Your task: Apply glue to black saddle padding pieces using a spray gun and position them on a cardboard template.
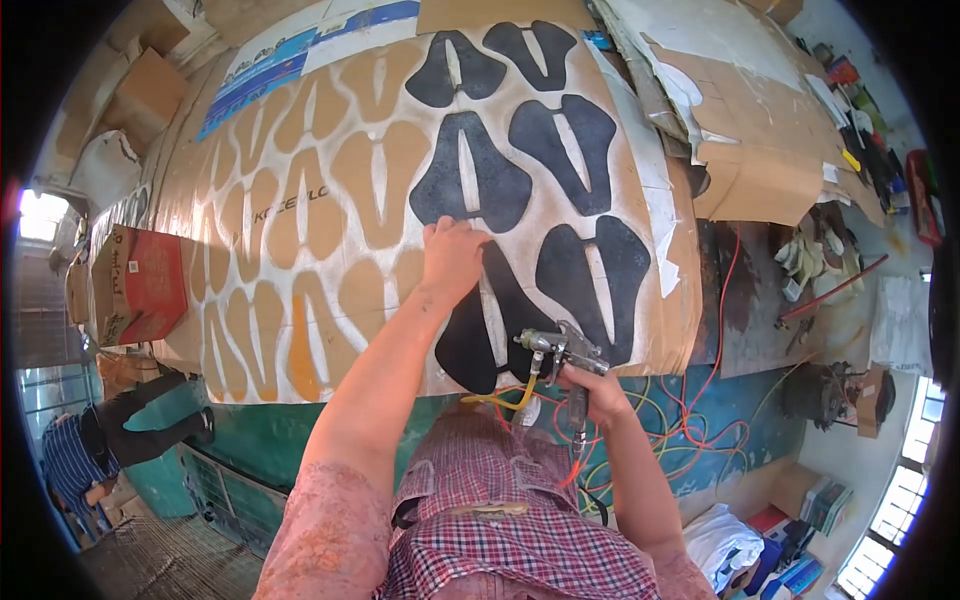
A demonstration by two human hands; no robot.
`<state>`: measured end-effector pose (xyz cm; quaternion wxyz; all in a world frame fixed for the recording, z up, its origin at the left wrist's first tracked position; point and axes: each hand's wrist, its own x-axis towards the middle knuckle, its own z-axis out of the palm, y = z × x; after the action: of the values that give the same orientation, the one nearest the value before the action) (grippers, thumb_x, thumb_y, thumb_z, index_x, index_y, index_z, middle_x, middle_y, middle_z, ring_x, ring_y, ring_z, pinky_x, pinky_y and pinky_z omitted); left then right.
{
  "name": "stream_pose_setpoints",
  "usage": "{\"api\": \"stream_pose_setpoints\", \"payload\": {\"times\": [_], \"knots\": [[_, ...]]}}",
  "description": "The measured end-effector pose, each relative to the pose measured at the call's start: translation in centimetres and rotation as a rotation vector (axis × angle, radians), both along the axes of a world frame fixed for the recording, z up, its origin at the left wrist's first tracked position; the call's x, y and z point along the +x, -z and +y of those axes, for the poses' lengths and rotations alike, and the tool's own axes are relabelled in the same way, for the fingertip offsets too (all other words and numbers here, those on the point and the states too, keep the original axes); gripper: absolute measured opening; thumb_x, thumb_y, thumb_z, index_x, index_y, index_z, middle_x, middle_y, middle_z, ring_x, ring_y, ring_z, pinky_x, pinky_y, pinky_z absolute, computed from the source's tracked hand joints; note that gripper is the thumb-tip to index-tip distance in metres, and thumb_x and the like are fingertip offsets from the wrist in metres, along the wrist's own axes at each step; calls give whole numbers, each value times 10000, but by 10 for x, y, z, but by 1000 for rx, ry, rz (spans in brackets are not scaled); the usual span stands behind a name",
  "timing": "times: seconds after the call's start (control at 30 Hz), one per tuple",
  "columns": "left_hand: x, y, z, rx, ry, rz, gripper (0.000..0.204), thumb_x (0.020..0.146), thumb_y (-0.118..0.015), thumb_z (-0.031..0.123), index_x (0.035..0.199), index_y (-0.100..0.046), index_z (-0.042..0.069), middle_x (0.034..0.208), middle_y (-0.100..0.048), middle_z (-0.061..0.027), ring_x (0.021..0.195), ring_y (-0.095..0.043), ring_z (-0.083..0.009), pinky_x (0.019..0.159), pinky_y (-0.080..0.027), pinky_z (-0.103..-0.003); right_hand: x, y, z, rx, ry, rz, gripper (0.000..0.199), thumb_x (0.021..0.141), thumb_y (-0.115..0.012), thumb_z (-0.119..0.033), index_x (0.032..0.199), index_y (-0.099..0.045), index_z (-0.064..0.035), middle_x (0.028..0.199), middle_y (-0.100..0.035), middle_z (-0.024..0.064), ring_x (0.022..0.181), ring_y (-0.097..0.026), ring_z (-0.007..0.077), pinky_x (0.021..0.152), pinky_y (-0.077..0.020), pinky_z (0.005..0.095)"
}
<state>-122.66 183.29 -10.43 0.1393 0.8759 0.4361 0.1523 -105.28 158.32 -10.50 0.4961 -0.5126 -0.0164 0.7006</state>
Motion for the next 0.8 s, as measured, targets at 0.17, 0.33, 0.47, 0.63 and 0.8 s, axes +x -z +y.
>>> {"api": "stream_pose_setpoints", "payload": {"times": [0.17,0.33,0.47,0.63,0.8], "knots": [[7,2,-22,183,51,178,320,744,-590,90,1061,-618,123,902,-604,-18,983,-494,-241,861,-347,-413,-6,-7,-4,38,7,-24,304,793,-707,-117,1060,-581,-47,870,-594,24,783,-565,144,735,-481,308],[21,5,-45,331,20,85,266,747,-560,71,1012,-575,87,913,-601,-22,964,-505,-247,859,-344,-442,-9,-9,-4,23,7,-26,332,780,-723,-127,1067,-577,-44,880,-595,28,790,-564,144,731,-478,302],[10,-6,-33,41,93,106,246,725,-587,52,964,-604,106,943,-626,-42,934,-519,-268,840,-355,-438,-6,-7,-9,28,-10,-36,346,777,-725,-126,1079,-577,-46,885,-597,35,809,-570,150,754,-480,302],[-17,-8,8,1,58,-62,144,721,-622,65,856,-640,114,868,-648,-36,913,-529,-255,833,-370,-412,-13,-13,-6,6,-2,28,354,793,-703,-115,1110,-568,-35,914,-614,49,830,-585,160,771,-490,316],[-2,0,18,75,94,-103,45,727,-628,61,712,-621,103,754,-640,-9,867,-530,-228,806,-374,-383,-10,-14,-1,38,16,29,379,854,-629,-127,1203,-543,-7,1087,-636,112,975,-623,240,888,-479,376]]}}
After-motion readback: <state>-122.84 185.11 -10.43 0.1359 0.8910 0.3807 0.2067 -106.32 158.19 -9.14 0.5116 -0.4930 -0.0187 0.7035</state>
